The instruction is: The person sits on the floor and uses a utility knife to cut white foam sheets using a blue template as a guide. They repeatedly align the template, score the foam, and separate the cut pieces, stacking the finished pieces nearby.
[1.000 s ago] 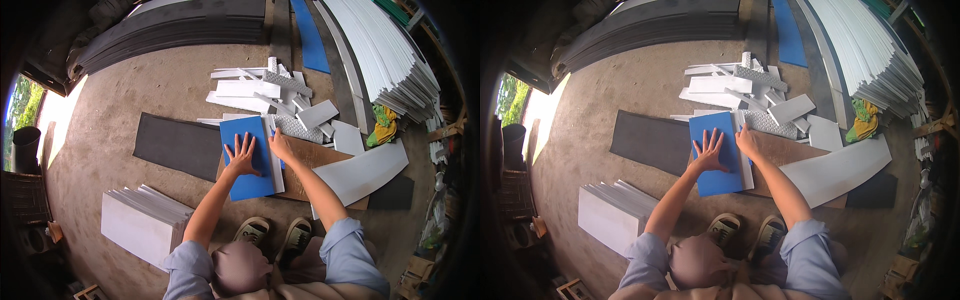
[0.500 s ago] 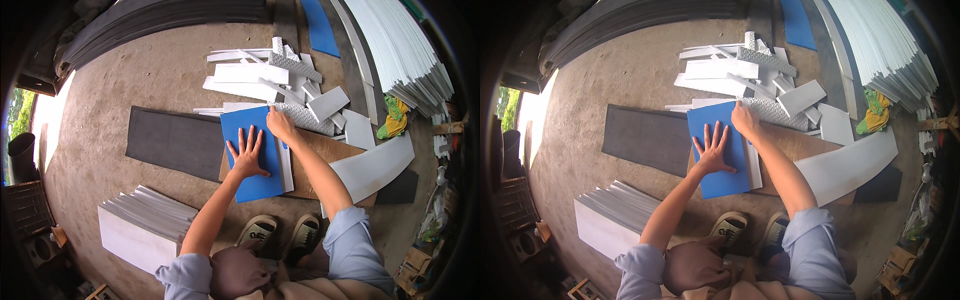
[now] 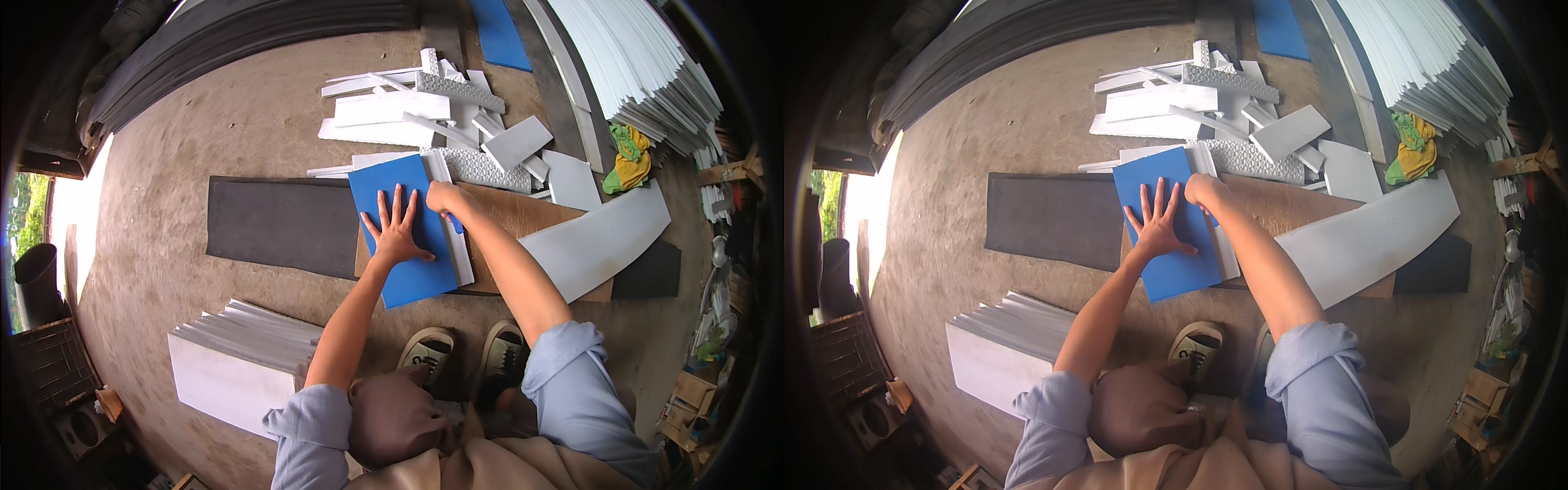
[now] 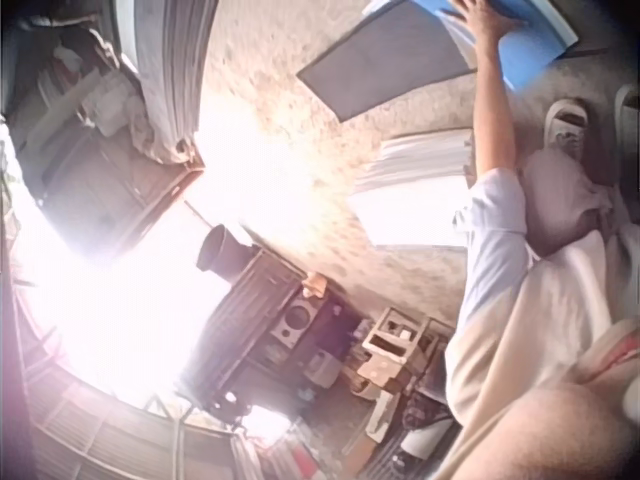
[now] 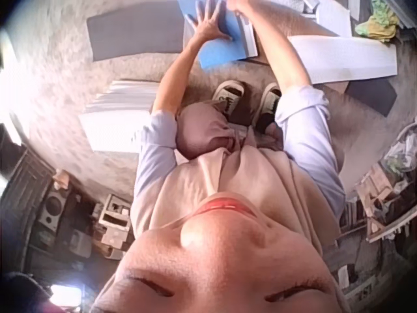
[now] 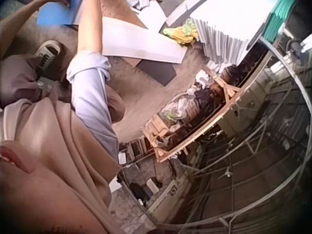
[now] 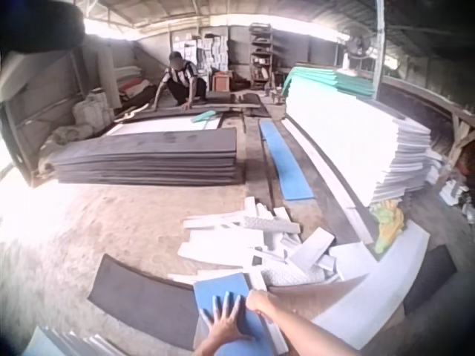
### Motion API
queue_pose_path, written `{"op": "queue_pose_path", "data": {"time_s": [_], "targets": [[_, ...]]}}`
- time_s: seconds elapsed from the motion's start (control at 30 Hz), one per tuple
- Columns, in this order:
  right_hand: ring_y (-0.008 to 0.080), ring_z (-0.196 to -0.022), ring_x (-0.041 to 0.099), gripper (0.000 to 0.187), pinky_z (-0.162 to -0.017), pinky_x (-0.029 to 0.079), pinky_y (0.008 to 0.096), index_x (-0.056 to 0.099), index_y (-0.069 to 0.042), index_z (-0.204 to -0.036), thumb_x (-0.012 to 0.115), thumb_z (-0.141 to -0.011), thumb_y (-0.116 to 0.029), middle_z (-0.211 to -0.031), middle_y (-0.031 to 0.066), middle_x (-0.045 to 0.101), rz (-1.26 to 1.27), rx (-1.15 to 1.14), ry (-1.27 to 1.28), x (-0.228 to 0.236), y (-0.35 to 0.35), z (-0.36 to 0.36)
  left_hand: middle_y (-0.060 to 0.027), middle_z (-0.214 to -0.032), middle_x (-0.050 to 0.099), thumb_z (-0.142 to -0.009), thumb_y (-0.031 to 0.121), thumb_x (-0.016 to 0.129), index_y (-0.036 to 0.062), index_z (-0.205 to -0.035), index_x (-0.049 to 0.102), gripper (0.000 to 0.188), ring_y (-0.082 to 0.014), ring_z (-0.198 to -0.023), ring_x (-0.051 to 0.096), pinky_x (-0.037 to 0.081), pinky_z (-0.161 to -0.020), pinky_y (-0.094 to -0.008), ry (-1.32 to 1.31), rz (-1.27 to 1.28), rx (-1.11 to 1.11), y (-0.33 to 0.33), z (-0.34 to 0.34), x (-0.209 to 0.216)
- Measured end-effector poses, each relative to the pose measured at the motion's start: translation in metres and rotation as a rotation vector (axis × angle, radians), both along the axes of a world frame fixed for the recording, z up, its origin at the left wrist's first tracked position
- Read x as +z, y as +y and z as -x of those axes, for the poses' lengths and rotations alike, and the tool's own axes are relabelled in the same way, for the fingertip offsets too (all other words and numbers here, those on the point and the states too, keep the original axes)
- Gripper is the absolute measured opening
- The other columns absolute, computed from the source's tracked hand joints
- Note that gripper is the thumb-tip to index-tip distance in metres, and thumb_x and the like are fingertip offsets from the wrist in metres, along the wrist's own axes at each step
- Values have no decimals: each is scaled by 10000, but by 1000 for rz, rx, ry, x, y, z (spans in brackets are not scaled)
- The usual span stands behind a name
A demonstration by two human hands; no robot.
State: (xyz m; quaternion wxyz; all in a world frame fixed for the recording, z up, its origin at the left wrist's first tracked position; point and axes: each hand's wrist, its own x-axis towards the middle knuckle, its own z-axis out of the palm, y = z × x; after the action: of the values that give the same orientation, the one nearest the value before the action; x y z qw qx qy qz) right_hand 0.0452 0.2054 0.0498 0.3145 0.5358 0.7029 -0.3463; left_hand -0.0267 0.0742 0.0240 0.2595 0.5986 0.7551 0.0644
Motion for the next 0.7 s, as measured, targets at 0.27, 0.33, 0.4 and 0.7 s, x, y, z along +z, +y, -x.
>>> {"op": "queue_pose_path", "data": {"time_s": [0.27,0.33,0.4,0.7], "targets": [[282,-525,595,265,-490,484,369,486,117,-928,370,-725,-8,-682,226,590,57,-125,107,13,-74,-56,-41,-1425,-88,-289,555,771,278,-1363,3,1349,-328,-1280,-165,-61,-884,-682,42,11,-13,0,-2,-4],[286,-556,605,303,-505,486,371,443,108,-1001,350,-750,-34,-724,241,589,21,-127,157,10,-97,-76,-40,-1425,-88,-293,552,772,277,-1363,4,1345,-328,-1279,-167,-61,-883,-682,45,11,-16,0,-3,-5],[352,-647,604,300,-571,485,424,400,86,-1032,322,-795,-79,-792,281,575,11,-148,188,13,-124,-90,-34,-1425,-80,-265,548,776,276,-1363,21,1361,-327,-1282,-156,-62,-868,-700,50,-8,-1,-3,2,-8],[429,-719,570,241,-649,450,508,407,37,-973,378,-830,-155,-732,274,574,-352,-72,300,-18,-194,-140,-30,-1424,-90,-253,556,775,278,-1362,5,1378,-325,-1280,-161,-55,-864,-708,50,-12,-6,2,-5,-9]]}}
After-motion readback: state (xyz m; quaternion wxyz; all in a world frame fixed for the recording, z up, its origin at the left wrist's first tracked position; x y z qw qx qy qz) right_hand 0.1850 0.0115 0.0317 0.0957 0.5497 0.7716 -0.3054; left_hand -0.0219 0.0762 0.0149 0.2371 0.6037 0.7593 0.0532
